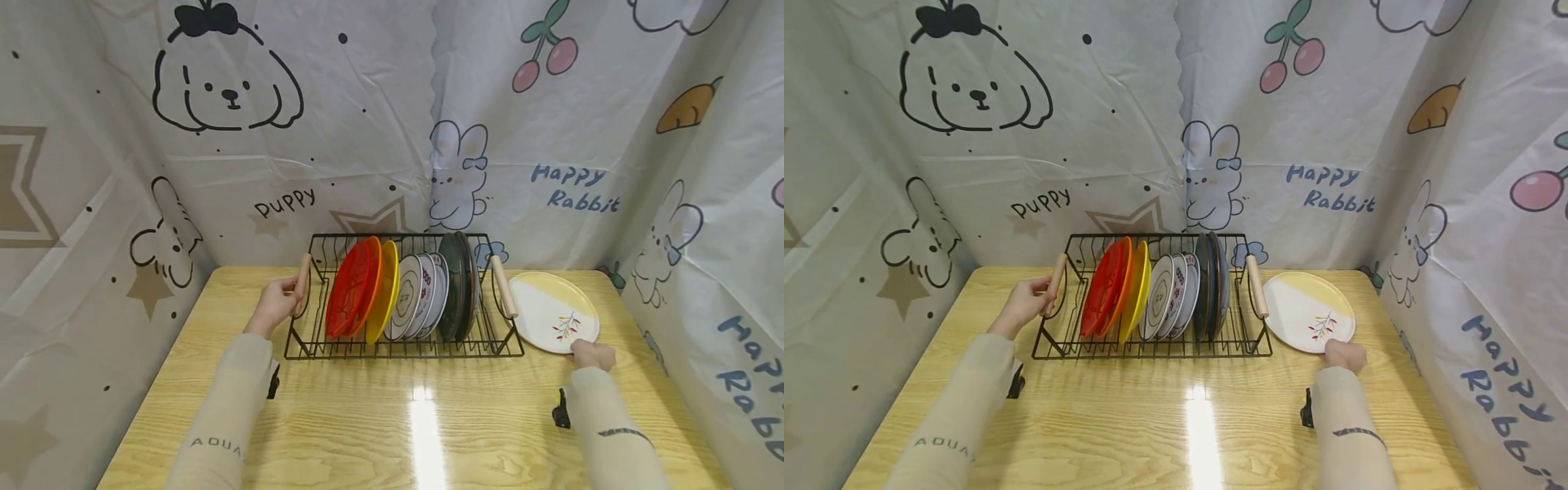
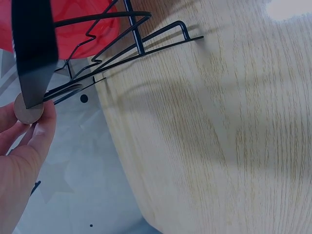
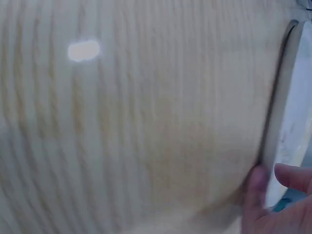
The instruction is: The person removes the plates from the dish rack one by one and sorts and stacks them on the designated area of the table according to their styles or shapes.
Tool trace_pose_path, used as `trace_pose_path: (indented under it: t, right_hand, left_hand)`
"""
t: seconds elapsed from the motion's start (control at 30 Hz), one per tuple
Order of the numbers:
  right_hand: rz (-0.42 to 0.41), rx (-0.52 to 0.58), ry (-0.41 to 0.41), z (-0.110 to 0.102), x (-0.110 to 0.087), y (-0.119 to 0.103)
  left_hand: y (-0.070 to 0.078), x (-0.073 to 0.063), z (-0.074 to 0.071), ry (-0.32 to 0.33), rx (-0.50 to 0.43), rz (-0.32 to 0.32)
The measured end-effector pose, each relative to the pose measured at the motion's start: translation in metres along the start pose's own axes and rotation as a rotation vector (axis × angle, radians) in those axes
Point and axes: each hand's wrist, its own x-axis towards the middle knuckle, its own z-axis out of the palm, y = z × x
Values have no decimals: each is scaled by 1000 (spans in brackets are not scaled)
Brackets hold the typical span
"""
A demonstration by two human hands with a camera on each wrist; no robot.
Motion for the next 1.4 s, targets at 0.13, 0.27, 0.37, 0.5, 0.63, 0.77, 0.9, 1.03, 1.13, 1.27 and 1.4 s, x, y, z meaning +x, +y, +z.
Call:
trace_pose_path:
  t: [0.13,0.27,0.37,0.5,0.63,0.77,0.9,1.03,1.13,1.27,1.4]
  right_hand:
    - [-194,-251,-8,-9,-11,-20]
    - [-376,-221,49,-13,-25,-55]
    - [-524,-154,101,-16,-41,-82]
    - [-725,-65,125,-16,-69,-113]
    - [-911,2,92,-14,-101,-134]
    - [-1084,26,47,-8,-130,-145]
    - [-1211,10,-52,1,-154,-147]
    - [-1264,-43,-152,9,-170,-143]
    - [-1282,-87,-191,15,-176,-139]
    - [-1305,-137,-208,22,-179,-133]
    - [-1304,-181,-207,27,-180,-129]
  left_hand:
    - [0,-1,0,2,3,-2]
    - [1,-2,0,7,5,-12]
    - [1,-3,-1,2,5,-12]
    - [0,-2,-1,-1,9,-7]
    - [0,-2,-2,4,12,-3]
    - [-1,-1,-2,6,15,2]
    - [-2,0,-2,6,18,0]
    - [-3,1,-2,3,16,-6]
    - [-3,3,-2,4,10,-10]
    - [-3,3,-2,5,6,-12]
    - [-2,3,0,3,13,-2]
